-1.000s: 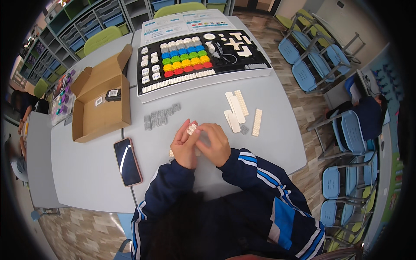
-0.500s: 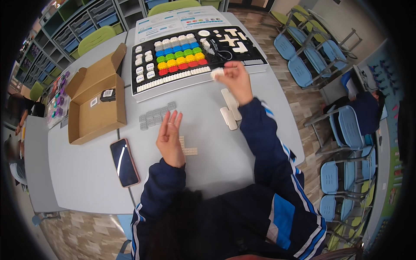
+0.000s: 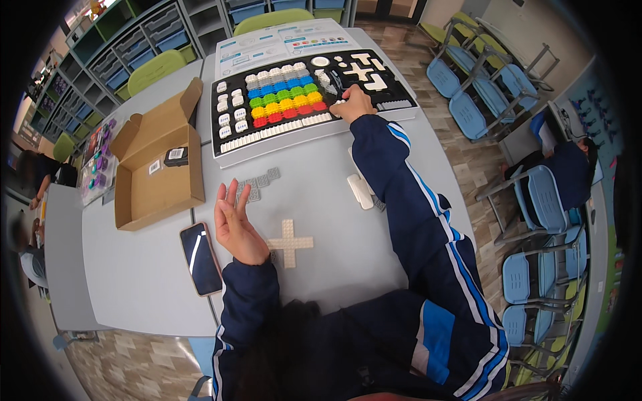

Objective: The person assembles small white and gray interlocking blocks into a cross-shaped structure on a table. They repeatedly pick up blocks, connect them, and place them into a tray. The person closes the tray lid at the end.

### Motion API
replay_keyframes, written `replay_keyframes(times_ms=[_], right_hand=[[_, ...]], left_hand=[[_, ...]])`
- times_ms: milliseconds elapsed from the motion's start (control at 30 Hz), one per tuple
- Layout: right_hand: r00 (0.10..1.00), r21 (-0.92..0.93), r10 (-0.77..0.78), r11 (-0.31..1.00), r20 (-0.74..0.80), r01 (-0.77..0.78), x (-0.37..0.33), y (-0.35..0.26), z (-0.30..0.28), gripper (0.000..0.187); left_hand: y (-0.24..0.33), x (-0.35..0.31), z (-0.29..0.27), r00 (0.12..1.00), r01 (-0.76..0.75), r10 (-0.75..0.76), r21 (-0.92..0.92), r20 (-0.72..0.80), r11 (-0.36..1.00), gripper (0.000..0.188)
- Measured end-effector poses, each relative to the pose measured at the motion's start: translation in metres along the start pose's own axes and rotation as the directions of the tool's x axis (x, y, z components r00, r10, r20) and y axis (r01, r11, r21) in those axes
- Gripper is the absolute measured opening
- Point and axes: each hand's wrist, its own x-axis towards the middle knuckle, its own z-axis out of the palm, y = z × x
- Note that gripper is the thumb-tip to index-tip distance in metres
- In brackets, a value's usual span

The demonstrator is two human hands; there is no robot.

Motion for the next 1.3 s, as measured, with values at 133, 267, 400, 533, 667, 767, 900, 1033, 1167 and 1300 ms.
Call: replay_keyframes(times_ms=[133, 267, 400, 533, 667, 767, 900, 1033, 1167, 1300], right_hand=[[0.999, 0.003, 0.028, 1.0, 0.043, -0.028, 0.0, 0.001, -0.004, 0.045], [0.994, 0.004, 0.046, 0.999, 0.102, -0.046, 0.011, 0.006, -0.006, 0.04], [0.996, -0.085, -0.032, 0.996, 0.088, 0.04, 0.023, 0.004, 0.004, 0.038], [0.998, -0.16, -0.049, 0.986, 0.048, 0.056, 0.033, 0.007, 0.012, 0.035], [0.99, -0.193, -0.084, 0.976, 0.113, 0.104, 0.031, 0.001, 0.013, 0.031], [0.984, -0.219, -0.104, 0.966, 0.142, 0.134, 0.03, 0.002, 0.007, 0.03], [0.973, -0.265, -0.127, 0.948, 0.193, 0.176, 0.03, -0.003, 0.007, 0.029], [0.952, -0.342, -0.134, 0.912, 0.276, 0.227, 0.031, -0.008, 0.006, 0.03], [0.935, -0.347, -0.138, 0.903, 0.328, 0.255, 0.035, -0.008, 0.001, 0.029], [0.935, -0.283, -0.199, 0.916, 0.294, 0.284, 0.034, -0.007, 0.002, 0.026]], left_hand=[[0.0, 0.002, -0.003, 1.0, -0.013, 0.013, -0.006, -0.024, 1.0, 0.048], [0.001, 0.002, -0.003, 1.0, -0.008, 0.008, 0.008, -0.029, 1.0, 0.048], [0.003, 0.001, -0.003, 0.999, -0.006, 0.007, 0.032, -0.034, 0.999, 0.047], [-0.001, 0.003, -0.004, 0.999, -0.008, 0.009, 0.028, -0.034, 1.0, 0.047], [0.001, 0.003, -0.007, 0.999, -0.024, 0.026, 0.051, -0.046, 0.998, 0.045], [-0.001, 0.005, -0.007, 0.999, -0.027, 0.03, 0.05, -0.043, 0.998, 0.043], [0.001, 0.005, -0.006, 0.998, -0.044, 0.047, 0.052, -0.049, 0.998, 0.04], [-0.002, 0.006, -0.006, 0.997, -0.048, 0.051, 0.044, -0.057, 0.998, 0.037], [-0.001, 0.007, -0.007, 0.999, -0.019, 0.021, 0.056, -0.049, 0.998, 0.036], [0.0, 0.007, -0.009, 0.999, -0.006, 0.009, 0.068, -0.049, 0.998, 0.036]])
